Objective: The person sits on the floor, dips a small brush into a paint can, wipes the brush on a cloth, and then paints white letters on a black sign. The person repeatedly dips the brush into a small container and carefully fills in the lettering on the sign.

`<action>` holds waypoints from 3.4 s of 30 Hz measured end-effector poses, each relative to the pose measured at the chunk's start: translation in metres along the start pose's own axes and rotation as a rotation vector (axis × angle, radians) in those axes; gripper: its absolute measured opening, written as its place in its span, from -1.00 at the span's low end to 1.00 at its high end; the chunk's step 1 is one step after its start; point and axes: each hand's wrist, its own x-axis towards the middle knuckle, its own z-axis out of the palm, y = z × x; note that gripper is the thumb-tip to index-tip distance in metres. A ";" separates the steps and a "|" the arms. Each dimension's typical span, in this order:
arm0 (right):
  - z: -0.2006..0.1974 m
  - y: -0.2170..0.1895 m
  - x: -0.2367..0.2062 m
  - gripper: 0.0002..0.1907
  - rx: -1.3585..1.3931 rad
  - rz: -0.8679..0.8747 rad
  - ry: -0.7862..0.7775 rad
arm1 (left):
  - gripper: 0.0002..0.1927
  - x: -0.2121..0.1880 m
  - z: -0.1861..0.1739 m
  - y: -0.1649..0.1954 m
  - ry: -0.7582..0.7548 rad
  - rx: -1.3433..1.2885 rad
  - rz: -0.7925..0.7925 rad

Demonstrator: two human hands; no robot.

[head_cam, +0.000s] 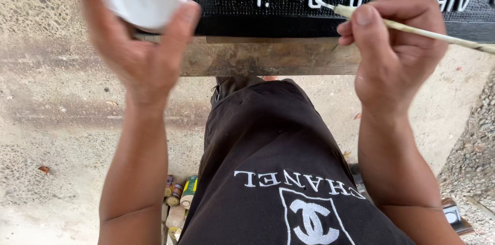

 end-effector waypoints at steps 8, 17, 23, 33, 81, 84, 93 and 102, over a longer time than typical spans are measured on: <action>0.030 0.032 -0.002 -0.82 -0.116 -0.002 0.127 | -0.03 -0.007 -0.023 -0.063 0.034 0.024 -0.047; 0.031 0.036 -0.001 -0.84 -0.253 -0.004 0.117 | 0.13 -0.017 -0.018 -0.069 0.112 0.060 -0.037; 0.031 0.035 0.002 -0.83 -0.288 -0.035 0.085 | 0.15 -0.021 -0.014 -0.064 0.097 0.079 -0.049; 0.028 0.039 0.007 -0.83 -0.247 -0.051 0.062 | 0.11 -0.016 -0.013 -0.061 0.080 0.010 -0.040; 0.019 0.039 0.003 -0.79 -0.226 -0.015 0.037 | 0.06 -0.014 -0.012 -0.062 0.064 0.049 -0.034; 0.020 0.036 0.005 -0.81 -0.150 -0.020 0.054 | 0.09 -0.015 -0.011 -0.065 0.094 0.104 -0.003; 0.030 0.033 0.006 -0.83 -0.297 -0.010 0.106 | 0.12 -0.018 -0.010 -0.072 0.135 0.054 -0.021; 0.032 0.032 0.007 -0.81 -0.205 0.036 0.144 | 0.08 -0.012 -0.009 -0.068 0.126 0.027 -0.007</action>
